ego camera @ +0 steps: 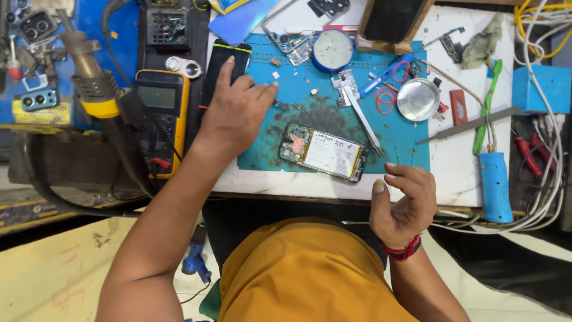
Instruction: The person uses tweezers to adjust a small component on a disassembled smartphone motherboard, then powers on the device and navigates the touchscreen to verify functionality. The person then disconnects the charger and continues handling the phone and its internal components.
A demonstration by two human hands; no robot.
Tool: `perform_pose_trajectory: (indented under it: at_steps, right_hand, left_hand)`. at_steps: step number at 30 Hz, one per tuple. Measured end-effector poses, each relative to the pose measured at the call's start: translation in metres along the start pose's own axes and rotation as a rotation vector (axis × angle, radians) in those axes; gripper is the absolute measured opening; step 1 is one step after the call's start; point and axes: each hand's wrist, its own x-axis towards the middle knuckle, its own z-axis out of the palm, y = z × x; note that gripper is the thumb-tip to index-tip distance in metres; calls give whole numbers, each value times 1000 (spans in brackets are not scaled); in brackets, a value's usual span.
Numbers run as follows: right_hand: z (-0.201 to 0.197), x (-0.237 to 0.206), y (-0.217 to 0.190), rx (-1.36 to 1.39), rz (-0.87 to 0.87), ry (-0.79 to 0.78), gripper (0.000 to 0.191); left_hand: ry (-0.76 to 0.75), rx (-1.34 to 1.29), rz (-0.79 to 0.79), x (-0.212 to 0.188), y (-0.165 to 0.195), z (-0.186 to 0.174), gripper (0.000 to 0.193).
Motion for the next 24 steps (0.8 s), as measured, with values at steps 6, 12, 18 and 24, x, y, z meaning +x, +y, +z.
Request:
perform_pose_trajectory:
  at_steps: [6,12,18,24]
  right_hand:
    - [-13,-7,9,-40,31,8,21]
    - [-1,-7,6,200,304,-50,32]
    - [23,11,12,717,758,-227,55]
    - [52,35,35,719,674,-282,40]
  left_hand:
    - [158,-336,-276,-4,17,-7,24]
    - [217,-787,-523,-4,69,-4,23]
    - [144,-1342,-599,0,117,-11,26]
    - [83,-1346,-610,5,120,-9,32]
